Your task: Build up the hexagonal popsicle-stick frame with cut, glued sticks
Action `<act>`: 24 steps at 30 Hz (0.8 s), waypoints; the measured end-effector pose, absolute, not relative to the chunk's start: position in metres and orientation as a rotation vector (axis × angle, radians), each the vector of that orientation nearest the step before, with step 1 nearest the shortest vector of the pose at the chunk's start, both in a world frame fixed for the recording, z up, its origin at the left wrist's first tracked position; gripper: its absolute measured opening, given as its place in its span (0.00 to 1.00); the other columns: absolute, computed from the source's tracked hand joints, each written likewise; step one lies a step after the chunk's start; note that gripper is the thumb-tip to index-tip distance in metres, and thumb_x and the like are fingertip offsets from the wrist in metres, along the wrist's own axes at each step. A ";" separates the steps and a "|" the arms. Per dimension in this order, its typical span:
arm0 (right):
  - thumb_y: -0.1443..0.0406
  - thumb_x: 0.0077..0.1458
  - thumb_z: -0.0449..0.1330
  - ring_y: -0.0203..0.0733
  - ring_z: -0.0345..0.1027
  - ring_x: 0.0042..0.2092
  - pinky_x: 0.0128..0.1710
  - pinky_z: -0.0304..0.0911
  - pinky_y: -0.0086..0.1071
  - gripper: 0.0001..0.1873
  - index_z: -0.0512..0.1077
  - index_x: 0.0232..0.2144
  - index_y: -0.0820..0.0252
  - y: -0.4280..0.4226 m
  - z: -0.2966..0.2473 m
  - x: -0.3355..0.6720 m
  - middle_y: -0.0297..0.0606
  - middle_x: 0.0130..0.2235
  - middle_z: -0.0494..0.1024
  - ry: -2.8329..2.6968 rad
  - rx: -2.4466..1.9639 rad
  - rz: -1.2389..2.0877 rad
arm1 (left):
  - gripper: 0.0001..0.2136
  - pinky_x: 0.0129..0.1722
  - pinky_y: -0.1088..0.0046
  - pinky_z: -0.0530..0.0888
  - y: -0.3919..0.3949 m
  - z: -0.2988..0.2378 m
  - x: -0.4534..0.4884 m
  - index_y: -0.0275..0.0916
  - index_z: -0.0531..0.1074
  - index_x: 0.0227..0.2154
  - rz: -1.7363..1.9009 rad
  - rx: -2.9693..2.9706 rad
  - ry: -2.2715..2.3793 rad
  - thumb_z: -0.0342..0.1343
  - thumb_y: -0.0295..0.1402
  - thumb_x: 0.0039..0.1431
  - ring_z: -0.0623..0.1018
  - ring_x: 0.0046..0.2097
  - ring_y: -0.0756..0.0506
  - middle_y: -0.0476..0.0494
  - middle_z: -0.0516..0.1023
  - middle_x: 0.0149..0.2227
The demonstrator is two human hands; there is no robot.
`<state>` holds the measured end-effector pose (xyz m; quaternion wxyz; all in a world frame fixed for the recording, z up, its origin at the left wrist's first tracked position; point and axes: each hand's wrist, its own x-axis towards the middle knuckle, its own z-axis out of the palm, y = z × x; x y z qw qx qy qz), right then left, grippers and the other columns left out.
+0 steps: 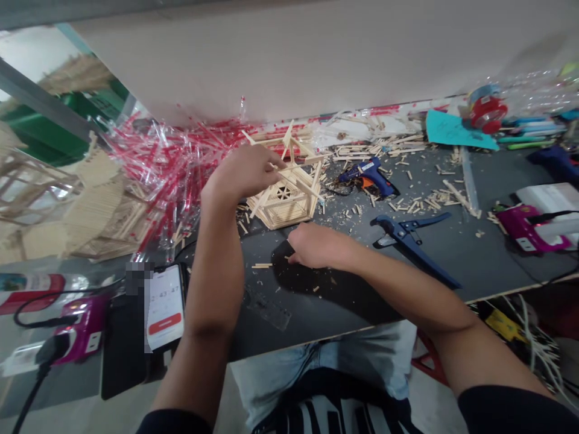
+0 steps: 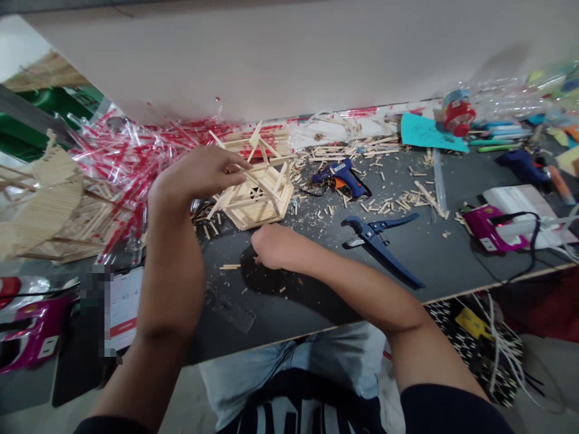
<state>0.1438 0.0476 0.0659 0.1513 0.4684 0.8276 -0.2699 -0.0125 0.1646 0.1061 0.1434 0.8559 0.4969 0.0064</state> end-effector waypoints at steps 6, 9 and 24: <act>0.65 0.60 0.60 0.58 0.84 0.47 0.43 0.75 0.43 0.21 0.88 0.50 0.62 0.047 0.055 0.145 0.55 0.50 0.88 2.457 1.292 -0.779 | 0.23 0.57 0.62 0.75 0.164 0.102 -0.011 0.44 0.85 0.58 0.052 2.429 1.446 0.60 0.36 0.61 0.85 0.55 0.35 0.40 0.89 0.54; 0.68 0.61 0.59 0.57 0.84 0.48 0.42 0.74 0.40 0.21 0.86 0.51 0.66 0.047 0.049 0.143 0.58 0.50 0.88 2.471 1.221 -0.801 | 0.23 0.58 0.62 0.74 0.165 0.100 -0.013 0.43 0.85 0.59 0.050 2.425 1.473 0.60 0.35 0.61 0.85 0.55 0.35 0.39 0.89 0.53; 0.64 0.69 0.63 0.34 0.65 0.30 0.33 0.60 0.32 0.09 0.73 0.33 0.57 0.053 0.135 0.213 0.31 0.29 0.76 2.788 0.727 -1.414 | 0.17 0.55 0.61 0.76 0.170 0.090 -0.025 0.50 0.87 0.52 0.168 2.499 1.400 0.61 0.39 0.64 0.84 0.53 0.37 0.44 0.90 0.50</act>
